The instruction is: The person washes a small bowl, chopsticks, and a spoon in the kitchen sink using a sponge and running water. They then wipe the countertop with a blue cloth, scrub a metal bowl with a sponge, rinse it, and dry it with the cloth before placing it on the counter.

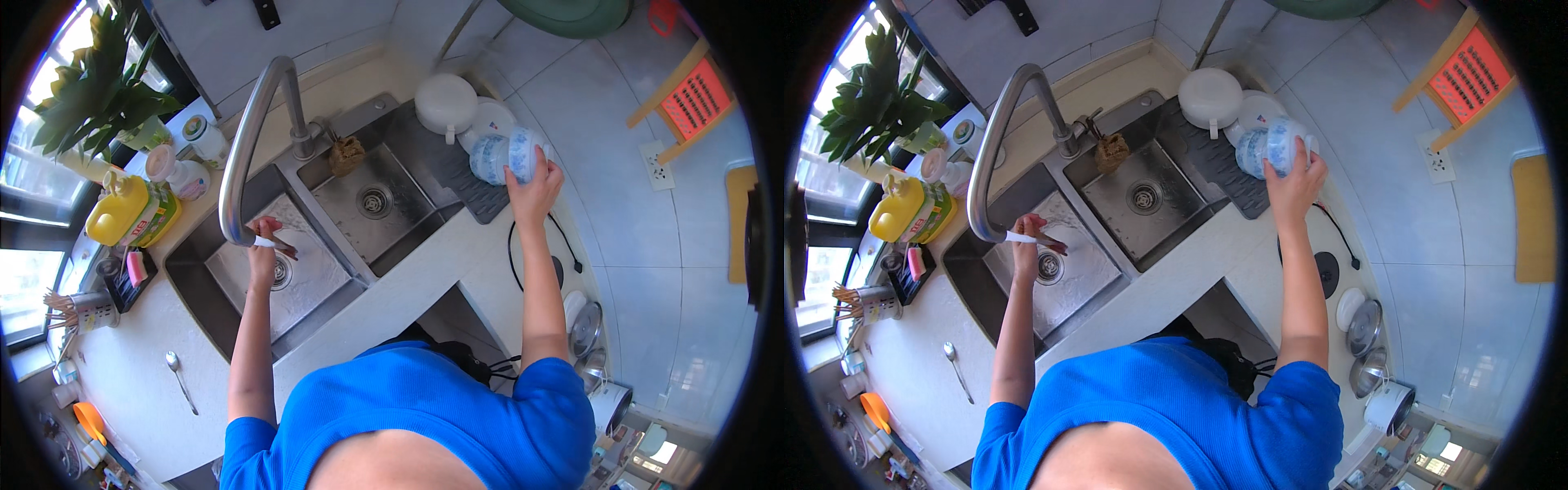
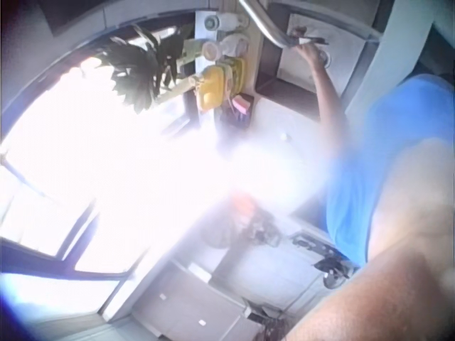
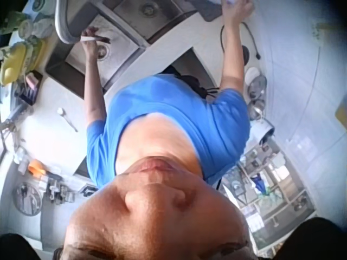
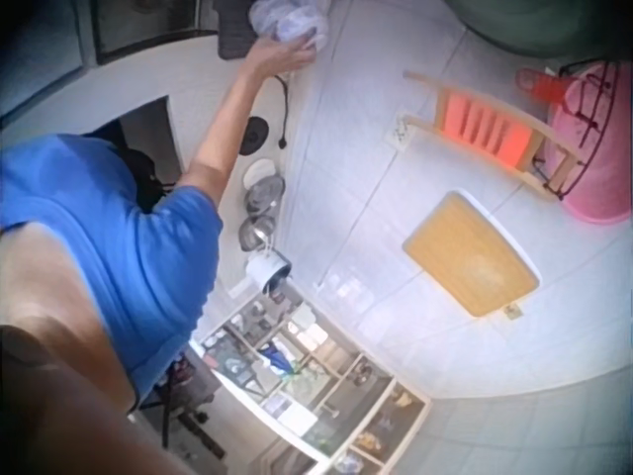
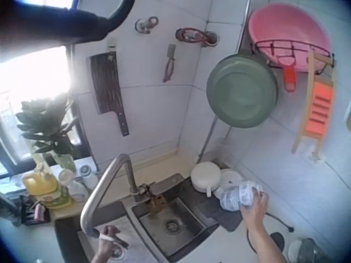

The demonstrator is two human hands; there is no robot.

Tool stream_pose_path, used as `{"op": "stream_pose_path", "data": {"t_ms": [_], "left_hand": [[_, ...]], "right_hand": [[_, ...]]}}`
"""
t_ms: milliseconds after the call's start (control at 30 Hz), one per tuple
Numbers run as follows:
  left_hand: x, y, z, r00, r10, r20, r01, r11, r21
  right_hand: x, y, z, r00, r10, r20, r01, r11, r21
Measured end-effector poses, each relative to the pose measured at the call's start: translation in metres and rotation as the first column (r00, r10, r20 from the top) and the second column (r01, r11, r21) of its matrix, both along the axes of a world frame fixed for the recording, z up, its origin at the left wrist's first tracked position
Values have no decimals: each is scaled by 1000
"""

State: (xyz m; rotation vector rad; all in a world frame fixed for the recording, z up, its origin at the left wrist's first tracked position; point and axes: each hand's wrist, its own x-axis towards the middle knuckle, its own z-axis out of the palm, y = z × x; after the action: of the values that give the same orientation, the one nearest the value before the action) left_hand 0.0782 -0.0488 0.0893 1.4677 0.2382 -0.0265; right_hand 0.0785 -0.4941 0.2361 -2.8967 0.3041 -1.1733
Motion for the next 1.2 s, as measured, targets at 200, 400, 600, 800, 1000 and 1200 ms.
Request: {"op": "stream_pose_path", "data": {"t_ms": [200,400,600,800,1000,1200], "left_hand": [[-7,2,-10,1000,-17,0,17,999,-33],[-15,9,-14,999,-16,-49,14,1000,-22],[-17,9,-8,997,25,-69,-31,996,-84],[-17,7,-7,997,17,-70,-22,998,-63],[-20,8,-15,997,45,-61,-47,998,-42],[-18,6,-18,998,7,-67,-10,999,-46]], "right_hand": [[11,-33,-55,977,-202,-69,201,979,-20],[18,-38,-87,969,-204,-139,214,975,63],[22,-39,-99,978,-168,-127,176,983,56],[15,-58,-115,991,-79,-107,113,927,357],[21,-42,-104,966,-169,-193,227,914,335],[18,-88,-119,990,-4,-144,68,894,443]]}}
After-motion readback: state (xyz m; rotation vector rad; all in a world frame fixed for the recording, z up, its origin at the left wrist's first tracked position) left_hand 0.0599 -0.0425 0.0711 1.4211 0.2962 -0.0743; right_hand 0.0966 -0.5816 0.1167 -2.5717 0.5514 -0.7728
